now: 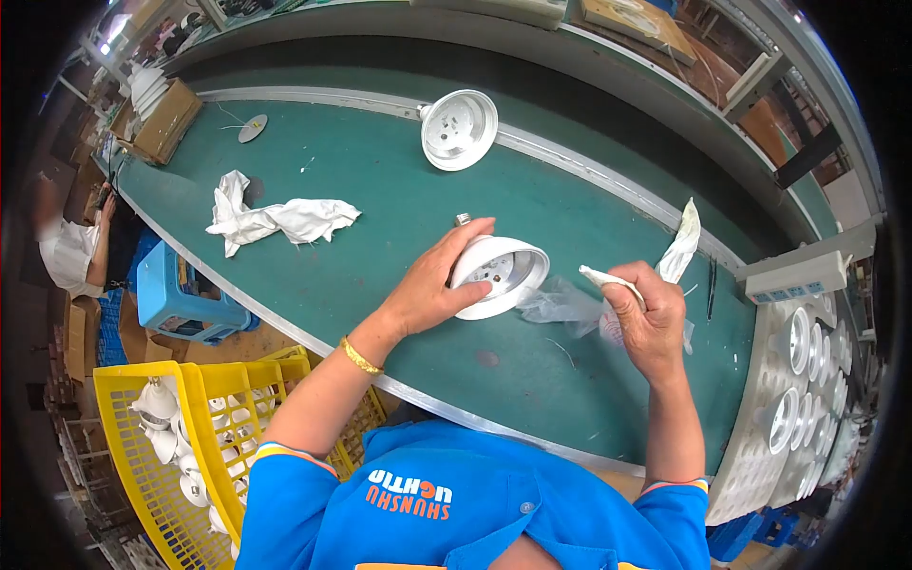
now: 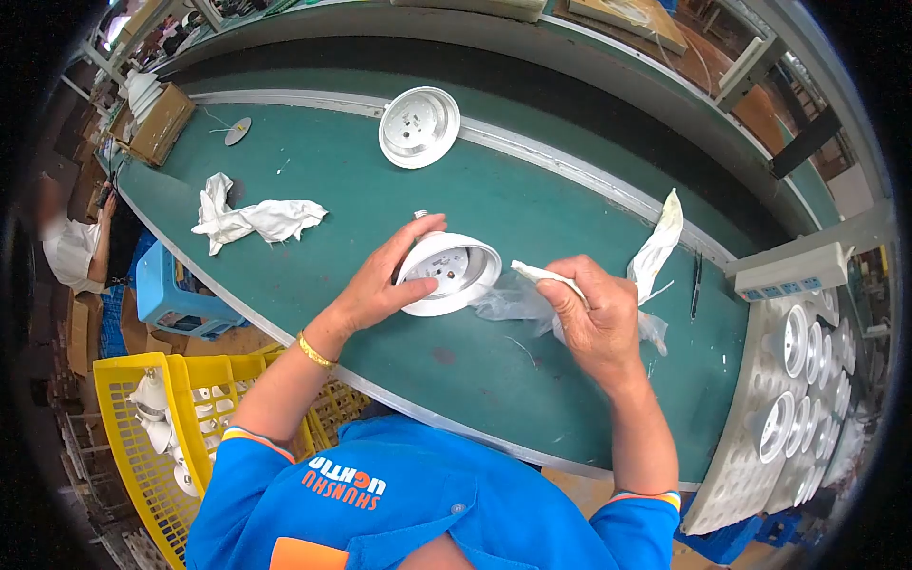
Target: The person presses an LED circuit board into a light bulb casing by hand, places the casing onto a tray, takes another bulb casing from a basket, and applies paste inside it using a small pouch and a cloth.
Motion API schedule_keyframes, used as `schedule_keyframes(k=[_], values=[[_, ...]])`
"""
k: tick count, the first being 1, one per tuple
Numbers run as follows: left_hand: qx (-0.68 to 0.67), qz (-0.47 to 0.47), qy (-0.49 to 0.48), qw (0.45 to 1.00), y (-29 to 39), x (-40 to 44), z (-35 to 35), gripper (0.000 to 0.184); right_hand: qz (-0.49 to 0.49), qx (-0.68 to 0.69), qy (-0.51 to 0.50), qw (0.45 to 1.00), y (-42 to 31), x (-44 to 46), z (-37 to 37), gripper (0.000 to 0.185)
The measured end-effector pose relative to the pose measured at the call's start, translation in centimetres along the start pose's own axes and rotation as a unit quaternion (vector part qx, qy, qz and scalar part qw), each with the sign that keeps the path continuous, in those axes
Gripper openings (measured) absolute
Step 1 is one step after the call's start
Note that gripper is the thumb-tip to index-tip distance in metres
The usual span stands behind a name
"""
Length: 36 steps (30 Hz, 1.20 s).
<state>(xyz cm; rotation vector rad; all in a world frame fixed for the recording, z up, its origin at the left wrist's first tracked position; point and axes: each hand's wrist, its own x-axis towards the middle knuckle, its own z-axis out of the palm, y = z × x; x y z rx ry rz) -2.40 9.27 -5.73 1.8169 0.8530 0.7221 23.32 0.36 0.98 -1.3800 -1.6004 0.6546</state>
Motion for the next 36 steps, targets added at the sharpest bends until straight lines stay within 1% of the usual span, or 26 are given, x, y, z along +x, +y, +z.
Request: schedule_keyframes(k=[2,3,5,6,8,9,10,12,13,14,15,17,19,21,23,25,26,28,29,31,34,36], values=[[-0.044,-0.045,-0.043,0.997,1.0,0.6,-0.3,0.075,-0.079,-0.075,0.014,0.994,-0.5,0.7,-0.2,0.016],[-0.043,-0.044,-0.046,0.997,1.7,0.6,-0.4,0.075,-0.078,-0.075,0.016,0.994,-0.7,1.0,-0.4,0.016],[-0.189,-0.097,-0.062,0.975,3.3,0.2,-0.4,0.072,-0.178,-0.183,-0.005,0.967,-1.4,1.6,-1.0,0.014],[-0.190,-0.098,-0.066,0.975,4.3,-0.2,-0.5,0.072,-0.175,-0.184,-0.004,0.967,-2.1,2.0,-1.3,0.014],[-0.332,-0.187,-0.125,0.916,6.3,-1.3,-0.7,0.072,-0.245,-0.230,-0.078,0.939,-3.6,2.5,-1.7,0.016],[-0.363,-0.223,-0.124,0.896,7.4,-1.6,-0.9,0.072,-0.250,-0.250,-0.095,0.931,-4.0,2.7,-1.6,0.016],[-0.366,-0.226,-0.124,0.894,7.8,-2.0,-0.8,0.072,-0.247,-0.249,-0.098,0.932,-4.1,2.7,-1.6,0.016],[-0.393,-0.278,-0.128,0.867,8.4,-2.8,-0.8,0.069,-0.270,-0.293,-0.156,0.904,-4.3,2.7,-1.6,0.023],[-0.430,-0.334,-0.109,0.832,9.1,-3.0,-0.8,0.069,-0.268,-0.290,-0.160,0.904,-4.6,2.7,-1.6,0.023],[-0.432,-0.338,-0.107,0.830,8.9,-3.3,-0.7,0.069,-0.252,-0.302,-0.171,0.904,-4.8,2.7,-1.7,0.018],[-0.426,-0.345,-0.101,0.831,8.5,-3.7,-0.5,0.070,-0.235,-0.313,-0.182,0.902,-5.0,2.6,-1.7,0.014],[-0.420,-0.355,-0.097,0.829,8.3,-4.3,-0.2,0.071,-0.230,-0.321,-0.197,0.897,-4.9,2.4,-1.6,0.014],[-0.400,-0.345,-0.072,0.846,8.6,-4.6,0.2,0.072,-0.222,-0.333,-0.211,0.892,-4.7,2.0,-1.4,0.013],[-0.384,-0.349,-0.070,0.852,9.5,-4.6,0.5,0.070,-0.246,-0.323,-0.235,0.883,-4.8,1.8,-0.9,0.013],[-0.369,-0.348,-0.063,0.860,10.3,-4.5,0.9,0.069,-0.254,-0.334,-0.237,0.876,-5.2,1.7,-0.7,0.014],[-0.298,-0.287,-0.055,0.909,10.8,-4.6,1.2,0.068,-0.266,-0.345,-0.239,0.868,-5.6,1.7,-0.5,0.015],[-0.300,-0.286,-0.053,0.909,11.0,-4.7,1.3,0.068,-0.267,-0.355,-0.238,0.864,-5.8,1.8,-0.4,0.015],[-0.233,-0.253,-0.053,0.938,11.2,-4.9,1.5,0.069,-0.272,-0.366,-0.238,0.857,-6.0,1.8,-0.1,0.016],[-0.235,-0.251,-0.051,0.938,11.1,-5.1,1.7,0.069,-0.278,-0.363,-0.230,0.859,-6.0,1.7,0.1,0.016],[-0.225,-0.192,-0.021,0.955,10.6,-5.7,2.3,0.068,-0.285,-0.362,-0.226,0.858,-6.1,1.4,0.4,0.017],[-0.197,-0.211,-0.020,0.957,11.1,-5.8,2.1,0.071,-0.297,-0.377,-0.216,0.850,-6.3,1.0,0.8,0.018],[-0.201,-0.201,-0.009,0.959,11.0,-6.1,2.4,0.071,-0.297,-0.380,-0.185,0.856,-6.5,0.8,1.0,0.018]])
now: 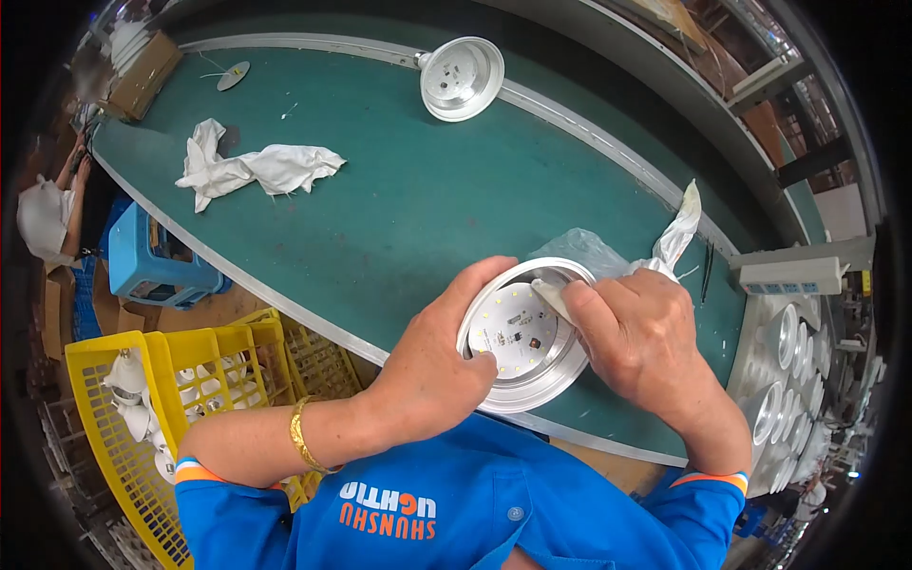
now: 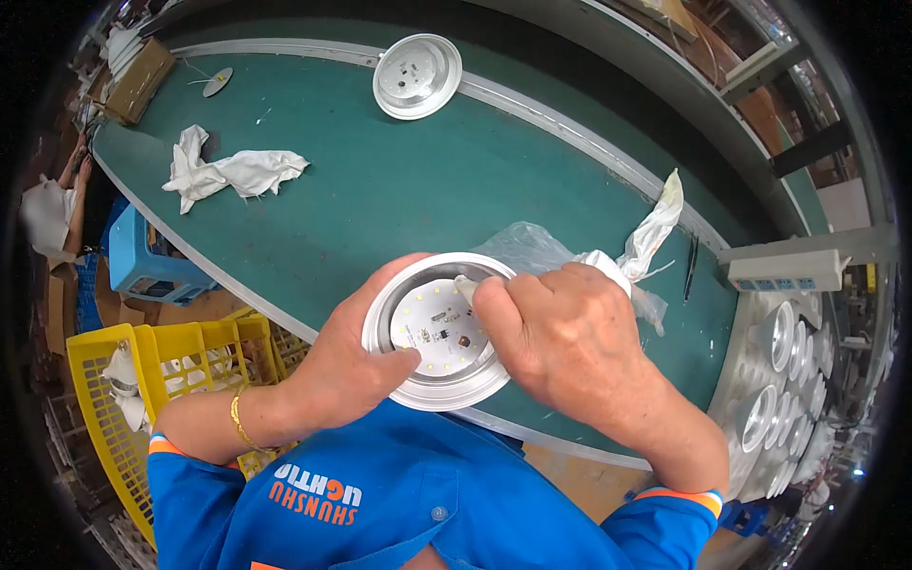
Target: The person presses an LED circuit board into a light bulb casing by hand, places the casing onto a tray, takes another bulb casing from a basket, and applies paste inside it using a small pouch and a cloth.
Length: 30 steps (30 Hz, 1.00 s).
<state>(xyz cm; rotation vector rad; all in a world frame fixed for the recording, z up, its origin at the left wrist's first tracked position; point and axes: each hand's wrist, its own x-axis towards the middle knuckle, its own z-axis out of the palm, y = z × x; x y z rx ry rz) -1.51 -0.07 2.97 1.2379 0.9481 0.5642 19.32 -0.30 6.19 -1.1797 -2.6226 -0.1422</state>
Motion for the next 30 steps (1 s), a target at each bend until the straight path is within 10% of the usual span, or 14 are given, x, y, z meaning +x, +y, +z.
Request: schedule_keyframes(k=[30], values=[[0.064,0.072,0.063,0.993,-0.9,-1.0,0.9,0.075,0.064,0.053,-0.003,0.997,-1.2,0.4,0.3,0.022]])
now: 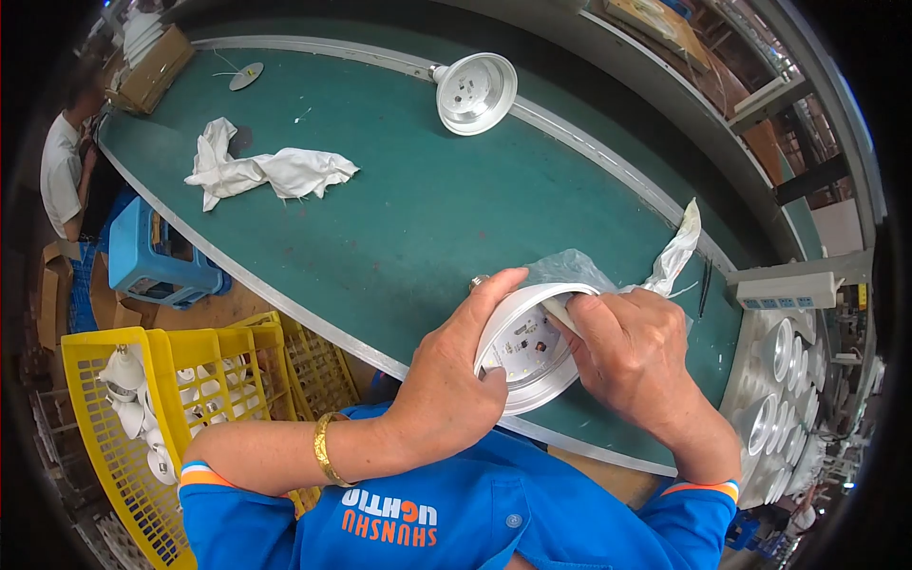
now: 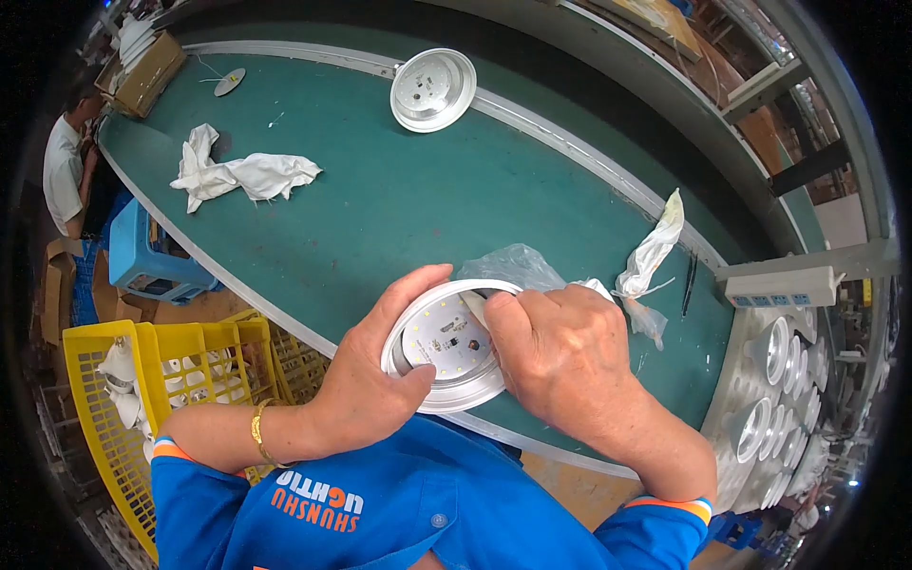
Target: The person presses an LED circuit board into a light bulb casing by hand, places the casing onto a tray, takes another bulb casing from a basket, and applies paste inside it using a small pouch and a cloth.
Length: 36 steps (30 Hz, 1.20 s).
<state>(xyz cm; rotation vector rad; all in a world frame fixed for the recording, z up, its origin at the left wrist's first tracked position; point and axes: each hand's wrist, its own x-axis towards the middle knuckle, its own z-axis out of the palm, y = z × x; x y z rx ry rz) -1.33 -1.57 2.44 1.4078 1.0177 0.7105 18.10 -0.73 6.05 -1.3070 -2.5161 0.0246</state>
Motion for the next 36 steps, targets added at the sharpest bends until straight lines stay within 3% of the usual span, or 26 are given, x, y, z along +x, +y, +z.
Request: schedule_keyframes(k=[25,36], values=[[-0.013,-0.013,0.004,1.000,-0.01,0.03,0.23,0.078,0.002,0.002,0.025,1.000,0.24,-0.15,0.91,0.020],[-0.077,-0.068,-0.013,0.995,0.41,0.07,0.03,0.080,-0.069,-0.064,0.022,0.995,0.12,-0.21,1.09,0.022]])
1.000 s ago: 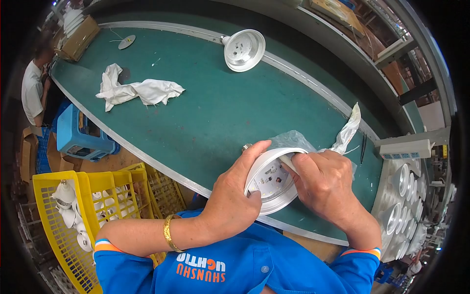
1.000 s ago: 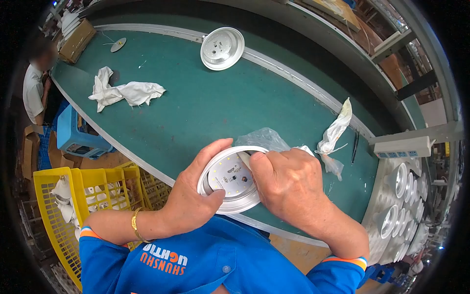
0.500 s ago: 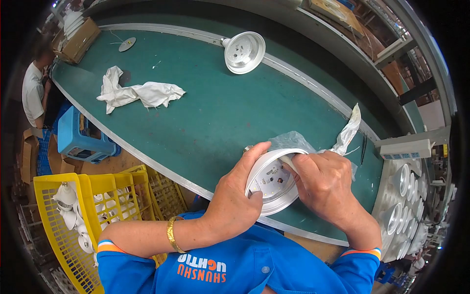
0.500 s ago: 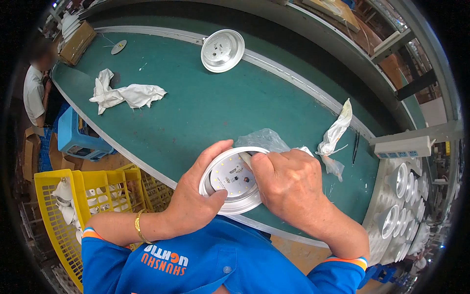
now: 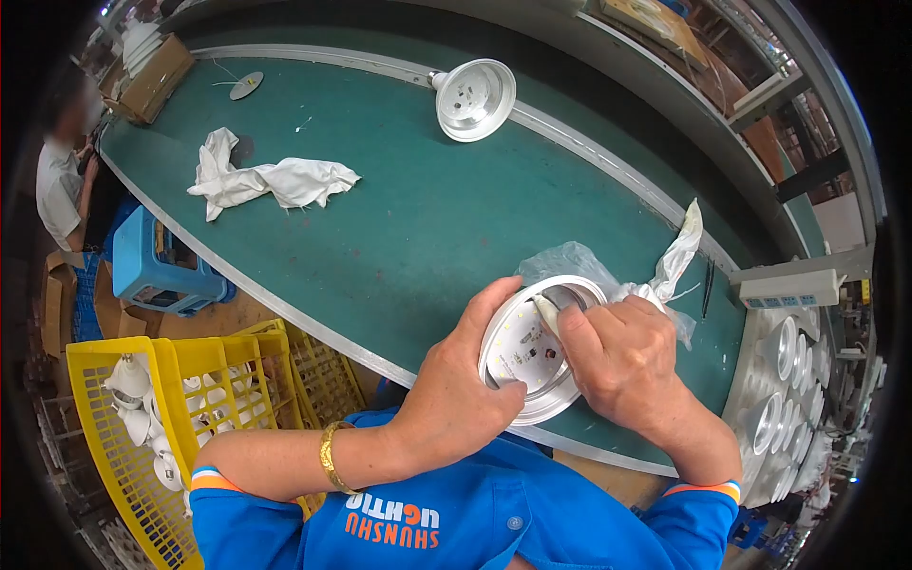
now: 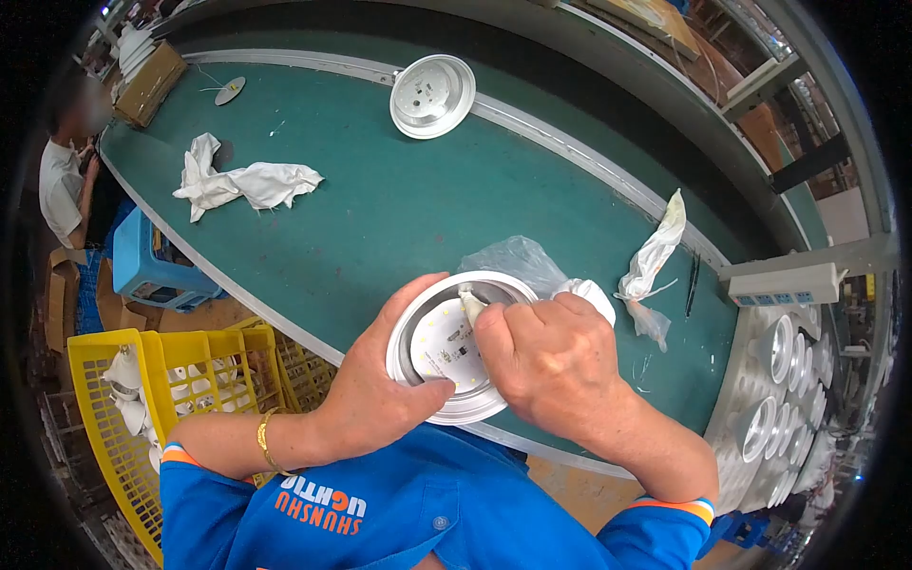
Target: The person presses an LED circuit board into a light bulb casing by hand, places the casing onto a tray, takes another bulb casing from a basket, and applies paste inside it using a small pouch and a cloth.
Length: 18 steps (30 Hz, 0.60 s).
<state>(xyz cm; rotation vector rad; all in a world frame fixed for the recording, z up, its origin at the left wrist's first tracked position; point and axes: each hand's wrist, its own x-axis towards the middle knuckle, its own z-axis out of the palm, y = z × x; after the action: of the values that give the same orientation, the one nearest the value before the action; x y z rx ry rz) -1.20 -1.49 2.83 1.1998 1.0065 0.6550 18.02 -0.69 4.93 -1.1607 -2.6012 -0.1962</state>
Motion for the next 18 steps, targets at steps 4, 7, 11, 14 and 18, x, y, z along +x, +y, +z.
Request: schedule_keyframes(k=[4,7,11,14,18], values=[[-0.005,0.002,-0.001,1.000,-0.07,-0.08,0.04,0.081,-0.016,-0.014,0.004,1.000,0.01,-0.12,0.15,0.022],[0.008,-0.004,-0.003,1.000,0.01,-0.04,0.04,0.081,-0.020,-0.021,-0.002,1.000,-0.02,-0.12,0.17,0.023],[0.015,0.000,-0.005,1.000,-0.08,0.04,0.01,0.080,-0.019,-0.017,-0.009,1.000,0.02,0.09,-0.11,0.022],[0.016,0.006,-0.005,1.000,0.01,0.03,-0.05,0.080,-0.019,-0.005,-0.013,1.000,0.26,0.11,-0.09,0.022],[0.020,-0.002,-0.008,1.000,-0.01,0.00,-0.11,0.080,-0.014,0.010,-0.017,1.000,0.28,0.16,0.00,0.021]])
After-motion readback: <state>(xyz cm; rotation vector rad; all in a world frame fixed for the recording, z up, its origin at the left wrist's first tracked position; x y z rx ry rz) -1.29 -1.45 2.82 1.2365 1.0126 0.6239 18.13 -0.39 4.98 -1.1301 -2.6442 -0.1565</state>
